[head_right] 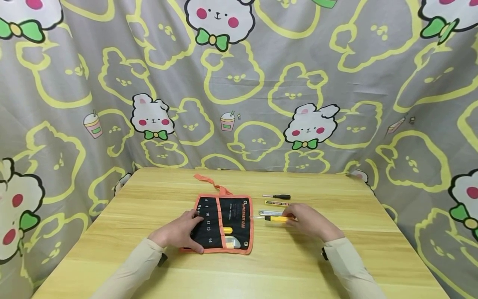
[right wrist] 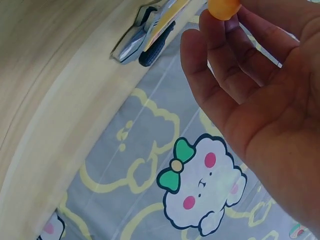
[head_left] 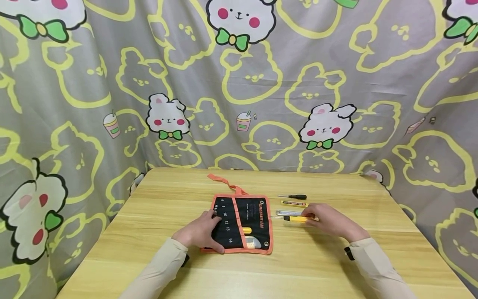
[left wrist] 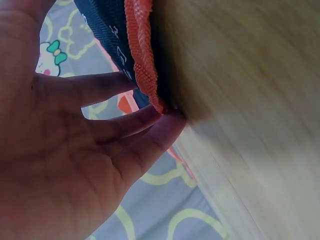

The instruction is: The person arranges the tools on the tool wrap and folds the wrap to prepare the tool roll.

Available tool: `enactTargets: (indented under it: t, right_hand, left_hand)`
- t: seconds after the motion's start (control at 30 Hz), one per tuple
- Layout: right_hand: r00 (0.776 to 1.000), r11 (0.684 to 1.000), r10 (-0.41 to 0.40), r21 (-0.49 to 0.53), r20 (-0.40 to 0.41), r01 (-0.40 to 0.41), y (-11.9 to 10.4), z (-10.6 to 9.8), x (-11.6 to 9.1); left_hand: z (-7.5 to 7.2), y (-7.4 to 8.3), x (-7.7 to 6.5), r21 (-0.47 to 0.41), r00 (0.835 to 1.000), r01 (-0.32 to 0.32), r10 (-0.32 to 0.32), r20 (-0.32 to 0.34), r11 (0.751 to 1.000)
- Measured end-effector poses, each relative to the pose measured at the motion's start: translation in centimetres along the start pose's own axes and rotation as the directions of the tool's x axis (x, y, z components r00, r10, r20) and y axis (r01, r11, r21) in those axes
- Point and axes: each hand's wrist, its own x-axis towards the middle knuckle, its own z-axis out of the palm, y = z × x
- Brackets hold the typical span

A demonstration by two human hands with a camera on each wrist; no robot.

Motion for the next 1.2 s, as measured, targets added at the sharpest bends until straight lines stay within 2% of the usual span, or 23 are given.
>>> enactTargets:
  t: [0.53, 0.93, 1.2]
  right_hand:
    - [0.999, 0.999, -0.039, 0.004, -0.002, 0.039, -1.4, 0.6, 2.0]
    - [0.999, 0.999, -0.034, 0.013, 0.039, 0.034, -2.6, 1.5, 3.9]
    - [0.995, 0.996, -0.090, 0.004, 0.040, 0.090, -3.4, 2.4, 5.0]
  left_hand:
    - [-0.1, 0.1, -0.2, -0.008, 1.000, 0.005, -0.005, 0.001, 1.000]
    - [0.2, 0.0, 0.0, 0.001, 1.000, 0.000, 0.000, 0.004, 1.000]
    - [0.1, 0.3, 0.1, 0.018, 1.000, -0.002, 0.002, -0.003, 1.000]
